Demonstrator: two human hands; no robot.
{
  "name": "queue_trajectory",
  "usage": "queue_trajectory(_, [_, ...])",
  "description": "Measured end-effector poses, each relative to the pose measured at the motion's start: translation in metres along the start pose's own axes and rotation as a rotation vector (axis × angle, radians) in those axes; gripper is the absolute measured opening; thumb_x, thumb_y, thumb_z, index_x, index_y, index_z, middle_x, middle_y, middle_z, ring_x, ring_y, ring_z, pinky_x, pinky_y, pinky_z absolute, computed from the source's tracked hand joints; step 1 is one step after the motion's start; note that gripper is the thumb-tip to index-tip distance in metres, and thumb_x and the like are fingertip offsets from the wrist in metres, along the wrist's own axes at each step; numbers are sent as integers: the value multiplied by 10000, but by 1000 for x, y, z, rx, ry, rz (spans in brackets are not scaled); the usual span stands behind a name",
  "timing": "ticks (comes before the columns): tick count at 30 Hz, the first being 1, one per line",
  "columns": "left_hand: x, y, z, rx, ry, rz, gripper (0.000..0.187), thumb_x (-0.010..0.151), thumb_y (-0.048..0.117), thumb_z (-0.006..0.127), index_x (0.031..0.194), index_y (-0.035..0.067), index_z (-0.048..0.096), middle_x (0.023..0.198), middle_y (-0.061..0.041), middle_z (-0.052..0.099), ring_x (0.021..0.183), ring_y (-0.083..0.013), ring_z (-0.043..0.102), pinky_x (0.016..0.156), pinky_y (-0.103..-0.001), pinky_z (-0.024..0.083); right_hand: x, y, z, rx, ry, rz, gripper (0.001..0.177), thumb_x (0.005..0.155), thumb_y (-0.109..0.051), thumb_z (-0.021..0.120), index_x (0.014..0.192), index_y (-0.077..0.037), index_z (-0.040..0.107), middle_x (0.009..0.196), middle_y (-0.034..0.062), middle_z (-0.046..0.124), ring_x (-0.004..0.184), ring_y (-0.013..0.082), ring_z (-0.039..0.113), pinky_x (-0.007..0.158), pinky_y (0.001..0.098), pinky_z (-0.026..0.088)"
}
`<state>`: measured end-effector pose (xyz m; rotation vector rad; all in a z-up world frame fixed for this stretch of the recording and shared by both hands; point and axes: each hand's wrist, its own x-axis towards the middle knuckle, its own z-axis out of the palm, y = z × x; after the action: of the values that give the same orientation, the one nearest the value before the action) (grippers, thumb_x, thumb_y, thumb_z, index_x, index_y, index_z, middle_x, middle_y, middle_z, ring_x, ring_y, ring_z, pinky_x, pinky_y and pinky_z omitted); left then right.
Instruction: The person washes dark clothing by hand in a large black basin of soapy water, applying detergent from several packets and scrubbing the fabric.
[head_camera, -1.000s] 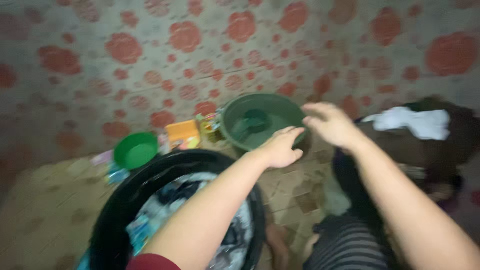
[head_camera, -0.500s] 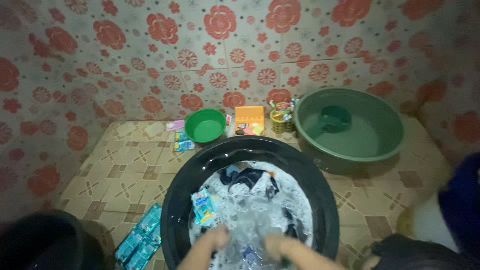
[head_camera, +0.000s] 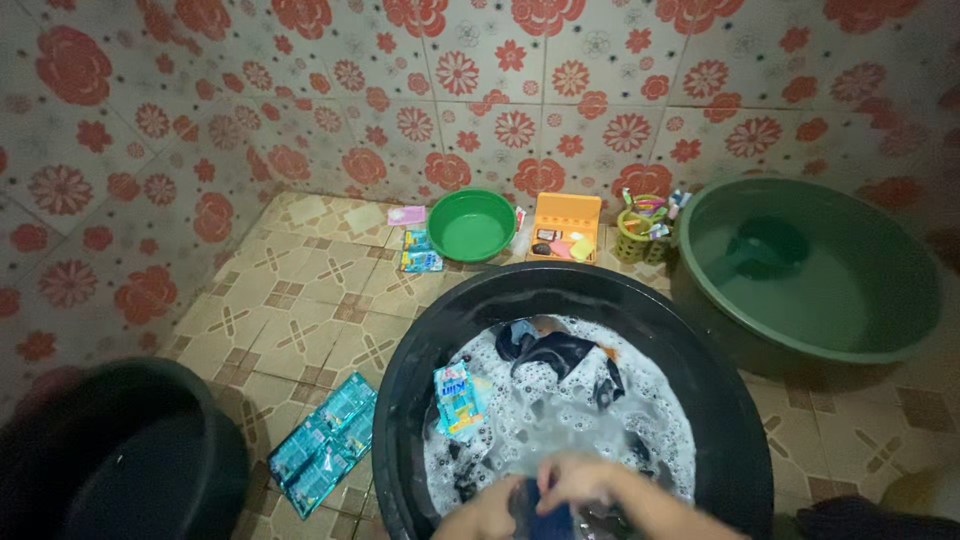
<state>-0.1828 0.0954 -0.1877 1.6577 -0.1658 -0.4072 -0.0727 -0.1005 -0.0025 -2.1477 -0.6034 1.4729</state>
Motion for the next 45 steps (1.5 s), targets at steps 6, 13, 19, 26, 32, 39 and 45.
queue_trajectory(6, [45, 63, 6, 110, 252, -292, 337, 969, 221, 543, 1251, 64, 642, 1158, -127, 724, 1100, -242, 669, 988, -377, 514, -25, -34, -88, 312, 152, -379, 231, 788, -9, 670, 1008, -73, 698, 937, -26, 681, 843, 100, 628, 729, 254, 531])
queue_trajectory(13, [63, 175, 40, -231, 494, -260, 448, 1044, 400, 372, 1393, 164, 526, 1416, -101, 577, 1332, -232, 505, 1121, -342, 363, -107, -82, -131, 973, 326, -403, 462, 796, 55, 484, 1200, -76, 668, 832, 17, 646, 664, 114, 611, 614, 280, 544])
queue_trajectory(19, [91, 213, 45, -343, 864, -148, 515, 1035, 462, 421, 1311, 81, 634, 1263, -107, 628, 1162, -216, 562, 1017, -340, 429, -114, -76, -122, 715, 536, -455, 535, 813, -48, 640, 1345, -108, 634, 937, 55, 679, 763, 140, 658, 717, 312, 554])
queue_trajectory(26, [102, 252, 15, -720, 842, 71, 407, 1019, 405, 559, 1174, 41, 653, 1052, -63, 669, 969, -164, 604, 889, -338, 500, -69, -37, -89, 148, 339, -518, 1001, 601, -273, 954, 1459, -154, 452, 1262, 50, 699, 1072, 179, 660, 964, 336, 502])
queue_trajectory(32, [90, 188, -10, -637, 856, -76, 329, 1019, 380, 587, 1095, 67, 654, 1022, -97, 606, 917, -179, 535, 808, -342, 448, 3, -7, -80, -157, 659, -298, 664, 634, -286, 899, 1222, -68, 683, 1130, 173, 739, 1070, 286, 716, 968, 357, 526])
queue_trajectory(39, [110, 72, -54, 448, 1470, -216, 287, 698, 209, 722, 984, 189, 709, 1123, -147, 655, 1117, -283, 529, 904, -434, 481, 20, -13, -56, -221, 581, -56, 589, 669, -318, 870, 1221, -216, 691, 1136, 138, 747, 1093, 292, 697, 977, 375, 521])
queue_trajectory(45, [93, 23, -116, 345, 1114, -793, 239, 869, 329, 686, 1087, 379, 767, 1194, -86, 708, 1231, -282, 567, 1072, -463, 434, 25, 0, -77, -320, 666, -194, 582, 630, -283, 925, 1166, -154, 739, 1086, 177, 709, 1058, 352, 640, 948, 414, 499])
